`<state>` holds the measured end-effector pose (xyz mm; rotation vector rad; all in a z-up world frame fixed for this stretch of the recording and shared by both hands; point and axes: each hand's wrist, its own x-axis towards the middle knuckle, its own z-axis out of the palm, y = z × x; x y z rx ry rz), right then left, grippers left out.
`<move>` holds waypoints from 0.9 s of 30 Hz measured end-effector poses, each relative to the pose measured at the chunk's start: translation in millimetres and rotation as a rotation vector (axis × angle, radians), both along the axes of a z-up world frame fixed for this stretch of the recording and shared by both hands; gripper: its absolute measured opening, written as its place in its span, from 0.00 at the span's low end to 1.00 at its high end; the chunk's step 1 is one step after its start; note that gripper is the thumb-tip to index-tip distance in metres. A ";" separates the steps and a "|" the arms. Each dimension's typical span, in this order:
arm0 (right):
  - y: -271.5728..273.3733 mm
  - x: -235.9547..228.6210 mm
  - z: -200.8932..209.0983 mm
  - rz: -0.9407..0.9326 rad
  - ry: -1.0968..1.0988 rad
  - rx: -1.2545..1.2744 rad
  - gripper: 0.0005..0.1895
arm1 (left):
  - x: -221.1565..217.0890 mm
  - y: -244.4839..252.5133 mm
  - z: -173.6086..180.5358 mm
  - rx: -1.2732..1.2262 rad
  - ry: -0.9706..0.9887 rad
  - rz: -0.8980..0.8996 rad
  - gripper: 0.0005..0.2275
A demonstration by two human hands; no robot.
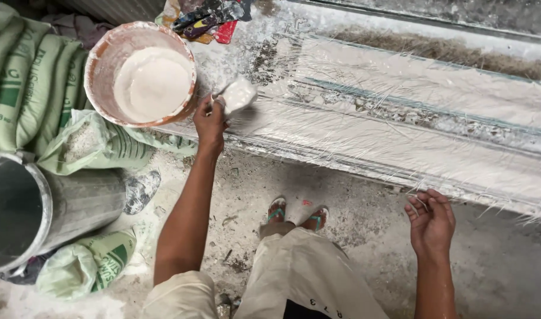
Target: The person places a sheet of fiberglass mat onto a workbench and smooths it down. They then dip their hand into a bucket of white liquid and apply it to the fiberglass mat, spreading the liquid evenly across the surface with their hands.
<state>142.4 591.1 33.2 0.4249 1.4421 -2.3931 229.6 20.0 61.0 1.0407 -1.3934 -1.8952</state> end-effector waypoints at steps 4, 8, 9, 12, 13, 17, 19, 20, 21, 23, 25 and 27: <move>-18.6 13.7 14.8 -0.041 0.026 0.026 0.07 | 3.6 -20.5 -35.2 -0.180 -0.070 0.019 0.21; -32.5 29.2 39.9 -0.054 0.067 -0.011 0.08 | 14.7 -26.6 -63.8 -0.469 -0.061 0.000 0.20; -31.5 35.1 40.0 -0.067 0.065 -0.011 0.08 | 16.3 -27.6 -60.6 -0.471 -0.060 -0.012 0.20; -22.6 49.9 38.9 -0.126 0.042 -0.006 0.08 | 11.5 -23.2 -43.0 -0.671 -0.025 -0.051 0.18; -17.4 54.8 37.3 -0.136 0.045 0.004 0.08 | 8.7 -18.0 -32.2 -0.716 -0.078 -0.071 0.18; 3.0 68.8 36.2 -0.191 0.029 -0.004 0.08 | -2.2 3.3 -18.8 -0.802 -0.205 -0.173 0.17; 13.6 72.8 42.0 -0.228 0.029 0.011 0.08 | -18.9 24.5 -6.6 -0.800 -0.211 -0.245 0.18; 20.8 75.2 45.2 -0.246 0.028 0.027 0.08 | -27.1 37.4 -1.0 -0.794 -0.225 -0.302 0.18; 30.0 76.7 43.9 -0.260 0.027 0.026 0.08 | -32.6 53.4 -1.3 -0.797 -0.221 -0.314 0.18; 49.2 76.4 40.8 -0.280 0.038 0.034 0.08 | -47.1 86.3 -0.5 -0.815 -0.195 -0.400 0.17; 67.8 76.7 44.9 -0.314 0.037 0.039 0.08 | -70.6 122.9 2.8 -0.810 -0.174 -0.438 0.17; 94.1 78.3 44.8 -0.347 0.032 0.046 0.08 | -90.0 166.8 5.7 -0.803 -0.158 -0.477 0.16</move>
